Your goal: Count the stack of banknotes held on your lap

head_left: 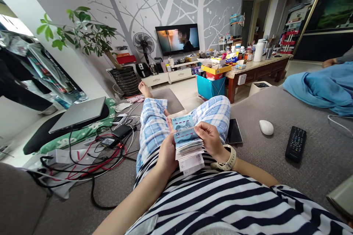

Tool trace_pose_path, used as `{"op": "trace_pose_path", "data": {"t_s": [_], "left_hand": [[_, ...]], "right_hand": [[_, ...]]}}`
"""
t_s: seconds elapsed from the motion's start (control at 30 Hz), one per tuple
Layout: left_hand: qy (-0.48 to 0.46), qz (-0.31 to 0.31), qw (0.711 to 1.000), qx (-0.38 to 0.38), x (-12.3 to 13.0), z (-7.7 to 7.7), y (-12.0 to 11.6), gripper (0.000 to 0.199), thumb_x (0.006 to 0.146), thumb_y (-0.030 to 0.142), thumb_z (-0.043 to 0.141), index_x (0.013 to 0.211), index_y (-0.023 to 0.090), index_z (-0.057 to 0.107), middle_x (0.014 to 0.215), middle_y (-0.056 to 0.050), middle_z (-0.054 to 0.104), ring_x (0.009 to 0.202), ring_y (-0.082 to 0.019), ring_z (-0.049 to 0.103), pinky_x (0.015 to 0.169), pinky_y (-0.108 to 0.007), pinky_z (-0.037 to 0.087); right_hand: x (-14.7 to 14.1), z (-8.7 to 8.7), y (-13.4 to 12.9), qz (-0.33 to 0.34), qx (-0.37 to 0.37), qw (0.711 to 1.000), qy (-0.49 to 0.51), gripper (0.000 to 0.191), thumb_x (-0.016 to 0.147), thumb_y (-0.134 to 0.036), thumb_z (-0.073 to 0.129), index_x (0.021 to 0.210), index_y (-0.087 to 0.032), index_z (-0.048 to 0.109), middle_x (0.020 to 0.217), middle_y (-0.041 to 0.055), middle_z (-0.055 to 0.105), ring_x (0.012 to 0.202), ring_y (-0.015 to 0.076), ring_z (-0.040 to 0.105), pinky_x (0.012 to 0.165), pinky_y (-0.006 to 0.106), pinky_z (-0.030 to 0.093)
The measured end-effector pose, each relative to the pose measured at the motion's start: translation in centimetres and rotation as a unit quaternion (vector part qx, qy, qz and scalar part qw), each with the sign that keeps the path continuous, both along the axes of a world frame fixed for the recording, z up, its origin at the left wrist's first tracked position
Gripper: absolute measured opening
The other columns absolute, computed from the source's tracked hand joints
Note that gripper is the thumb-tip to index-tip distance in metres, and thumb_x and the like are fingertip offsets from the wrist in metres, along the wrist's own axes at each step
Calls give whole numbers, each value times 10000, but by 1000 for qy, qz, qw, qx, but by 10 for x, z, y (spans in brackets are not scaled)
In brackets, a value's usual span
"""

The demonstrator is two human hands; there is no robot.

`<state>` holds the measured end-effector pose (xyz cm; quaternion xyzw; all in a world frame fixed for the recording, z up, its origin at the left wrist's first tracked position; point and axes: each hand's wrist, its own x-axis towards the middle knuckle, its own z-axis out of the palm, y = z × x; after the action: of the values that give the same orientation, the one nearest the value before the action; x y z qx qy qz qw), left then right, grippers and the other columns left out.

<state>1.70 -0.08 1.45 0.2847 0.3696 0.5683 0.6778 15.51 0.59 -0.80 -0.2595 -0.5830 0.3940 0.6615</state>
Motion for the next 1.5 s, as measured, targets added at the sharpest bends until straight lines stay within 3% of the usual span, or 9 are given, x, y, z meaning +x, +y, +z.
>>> {"op": "trace_pose_path", "data": {"t_s": [0.33, 0.53, 0.67, 0.8, 0.93, 1.1, 1.27, 1.5], "left_hand": [[32, 54, 997, -40, 3, 9, -5, 238, 717, 227, 643, 923, 131, 714, 684, -37, 736, 725, -262, 715, 676, -357, 582], [18, 35, 998, -57, 4, 12, -8, 242, 759, 236, 588, 933, 124, 714, 713, -57, 741, 747, -270, 719, 677, -359, 575], [11, 38, 998, -57, 5, 11, -7, 253, 768, 232, 568, 948, 121, 706, 706, -58, 733, 750, -264, 718, 704, -360, 568], [25, 62, 996, -57, 4, 8, -5, 208, 738, 255, 627, 890, 133, 702, 572, -21, 674, 687, -251, 705, 710, -350, 560], [31, 58, 997, -51, 3, 4, -4, 210, 723, 251, 633, 886, 134, 696, 587, -14, 680, 678, -241, 701, 704, -345, 559], [13, 29, 999, -33, 2, 3, -4, 214, 688, 222, 645, 876, 129, 685, 761, -57, 741, 780, -262, 714, 745, -363, 560], [19, 15, 1000, -9, 0, 2, -5, 217, 617, 208, 721, 813, 132, 671, 760, -57, 740, 819, -268, 711, 771, -355, 550], [37, 16, 999, 19, 0, -1, -5, 220, 599, 194, 752, 807, 141, 699, 709, -61, 727, 840, -283, 704, 772, -360, 551]], "right_hand": [[0, -1, -1, -1, -21, 1000, 9, 398, 887, -429, 554, 591, -201, 415, 568, -50, 323, 542, 105, 285, 535, 273, 255], [0, -1, -2, 1, -37, 999, 14, 449, 868, -502, 556, 572, -208, 392, 550, -50, 311, 528, 108, 280, 528, 276, 262], [0, -2, -3, 7, -27, 999, 22, 437, 894, -503, 521, 580, -199, 496, 540, -25, 461, 500, 109, 337, 513, 276, 285], [0, -2, -4, 5, -7, 1000, 30, 407, 912, -462, 518, 608, -193, 556, 571, -1, 558, 494, 109, 388, 517, 276, 312], [-1, -2, 0, -22, -29, 999, 29, 333, 856, -443, 606, 641, -198, 540, 578, -22, 530, 552, 120, 453, 565, 273, 364], [-2, -5, 7, -29, -77, 996, 47, 296, 784, -440, 681, 721, -203, 514, 588, -55, 482, 540, 108, 424, 530, 256, 340], [-3, -6, 9, -24, -96, 993, 71, 283, 762, -421, 697, 793, -207, 515, 619, -57, 497, 549, 109, 426, 526, 250, 342], [-3, -9, 12, -59, -96, 993, 36, 326, 799, -442, 635, 660, -212, 450, 575, -66, 369, 534, 103, 325, 509, 254, 282]]}}
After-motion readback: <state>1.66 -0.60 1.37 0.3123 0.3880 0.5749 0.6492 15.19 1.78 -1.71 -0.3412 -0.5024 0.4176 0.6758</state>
